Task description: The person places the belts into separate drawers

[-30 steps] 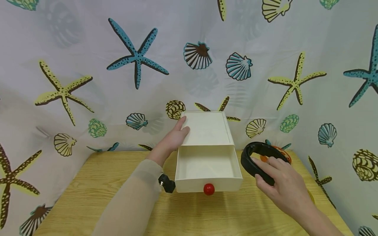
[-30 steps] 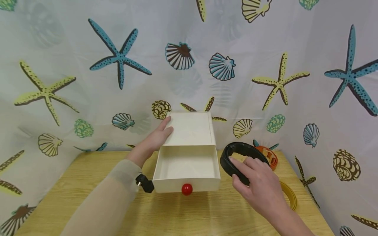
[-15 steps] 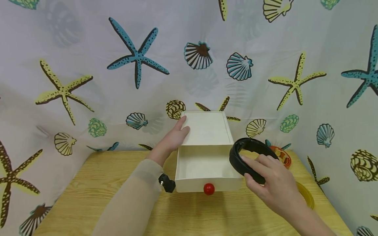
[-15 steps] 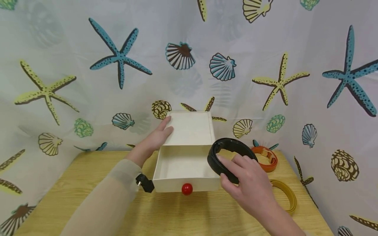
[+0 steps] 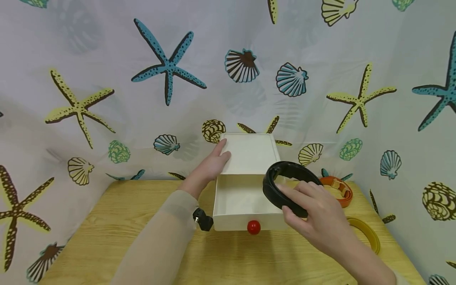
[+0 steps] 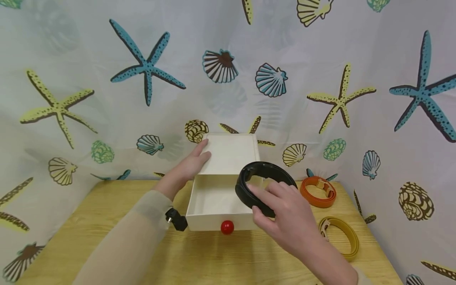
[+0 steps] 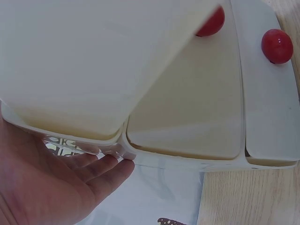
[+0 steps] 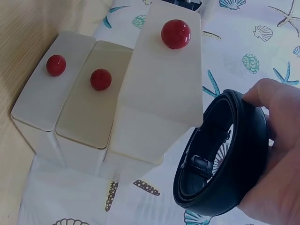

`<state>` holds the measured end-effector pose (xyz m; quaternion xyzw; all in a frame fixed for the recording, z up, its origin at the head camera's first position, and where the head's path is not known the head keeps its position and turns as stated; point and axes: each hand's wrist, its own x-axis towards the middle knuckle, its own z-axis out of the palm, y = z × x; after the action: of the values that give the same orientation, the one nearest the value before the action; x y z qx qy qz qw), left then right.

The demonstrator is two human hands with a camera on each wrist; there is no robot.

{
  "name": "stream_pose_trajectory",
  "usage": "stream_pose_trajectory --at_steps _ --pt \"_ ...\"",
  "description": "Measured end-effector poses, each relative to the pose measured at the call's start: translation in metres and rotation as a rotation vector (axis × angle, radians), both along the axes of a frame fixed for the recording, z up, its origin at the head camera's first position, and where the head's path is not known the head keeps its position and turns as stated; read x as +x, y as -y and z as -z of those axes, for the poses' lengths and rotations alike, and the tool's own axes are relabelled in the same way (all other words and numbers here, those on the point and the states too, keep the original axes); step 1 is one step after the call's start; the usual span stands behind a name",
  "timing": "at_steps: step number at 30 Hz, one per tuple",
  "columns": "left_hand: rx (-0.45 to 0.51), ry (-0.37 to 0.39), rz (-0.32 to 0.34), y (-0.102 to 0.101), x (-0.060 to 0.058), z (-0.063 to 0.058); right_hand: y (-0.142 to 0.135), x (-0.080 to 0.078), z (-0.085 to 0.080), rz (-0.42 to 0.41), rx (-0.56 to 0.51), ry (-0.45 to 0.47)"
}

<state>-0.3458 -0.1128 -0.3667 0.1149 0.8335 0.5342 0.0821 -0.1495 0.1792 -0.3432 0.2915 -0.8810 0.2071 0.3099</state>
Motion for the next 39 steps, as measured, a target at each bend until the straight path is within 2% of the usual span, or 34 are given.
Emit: stream_pose_trajectory --at_steps 18,30,39 --pt "-0.007 -0.005 -0.007 0.001 -0.002 0.002 0.030 -0.005 -0.006 -0.115 0.010 -0.025" --pt "-0.005 -0.016 -0.002 0.001 0.001 -0.003 0.049 -0.007 -0.007 -0.132 0.034 0.030" --pt "0.000 -0.009 0.006 0.002 0.001 0.000 0.056 -0.009 -0.004 -0.157 0.058 0.076"
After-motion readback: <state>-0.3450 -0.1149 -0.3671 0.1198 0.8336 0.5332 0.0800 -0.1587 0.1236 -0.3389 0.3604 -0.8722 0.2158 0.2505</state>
